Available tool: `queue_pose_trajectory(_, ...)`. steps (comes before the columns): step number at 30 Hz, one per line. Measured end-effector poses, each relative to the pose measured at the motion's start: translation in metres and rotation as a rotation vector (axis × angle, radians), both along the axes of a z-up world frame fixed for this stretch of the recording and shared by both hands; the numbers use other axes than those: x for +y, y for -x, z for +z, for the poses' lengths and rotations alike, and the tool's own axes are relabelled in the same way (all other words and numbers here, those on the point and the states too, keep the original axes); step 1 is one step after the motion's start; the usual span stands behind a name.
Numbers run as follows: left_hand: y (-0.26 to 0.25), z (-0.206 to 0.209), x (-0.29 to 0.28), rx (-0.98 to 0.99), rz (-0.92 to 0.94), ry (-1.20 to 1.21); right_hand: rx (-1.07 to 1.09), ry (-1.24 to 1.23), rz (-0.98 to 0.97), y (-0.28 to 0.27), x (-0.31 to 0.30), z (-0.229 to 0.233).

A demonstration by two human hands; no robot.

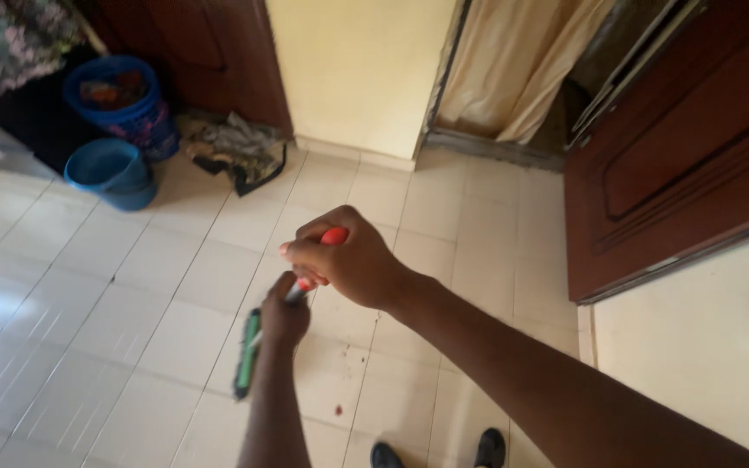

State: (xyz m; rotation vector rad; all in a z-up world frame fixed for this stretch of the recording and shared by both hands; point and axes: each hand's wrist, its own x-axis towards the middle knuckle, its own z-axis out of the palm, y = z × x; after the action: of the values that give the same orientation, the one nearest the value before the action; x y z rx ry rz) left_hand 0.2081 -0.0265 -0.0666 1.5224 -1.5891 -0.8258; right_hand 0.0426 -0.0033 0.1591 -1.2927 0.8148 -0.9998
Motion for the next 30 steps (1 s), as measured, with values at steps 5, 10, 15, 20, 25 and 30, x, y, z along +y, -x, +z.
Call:
queue_pose_trajectory(5,0.05,0.093,-0.007,-0.041,-0.16,-0.308,0.261,-0.043,-0.186,0.016,0.016,0.084)
queue_pose_trajectory(10,0.039,0.097,-0.017,-0.087,-0.198,-0.108,0.39,0.291,-0.014,0.02,0.01,0.102)
queue_pose_trajectory(15,-0.007,0.076,-0.004,-0.23,-0.164,-0.213,0.259,0.369,0.107,-0.002,0.01,0.074)
queue_pose_trajectory(20,-0.057,0.063,0.039,-0.353,-0.034,-0.336,-0.016,0.168,0.205,-0.018,0.025,0.03)
queue_pose_trajectory(25,-0.07,0.055,0.085,-0.449,0.025,-0.65,-0.244,-0.019,0.219,-0.021,0.043,-0.043)
queue_pose_trajectory(30,-0.05,-0.016,0.117,-0.501,-0.05,-0.656,-0.258,-0.117,0.233,0.012,0.065,-0.073)
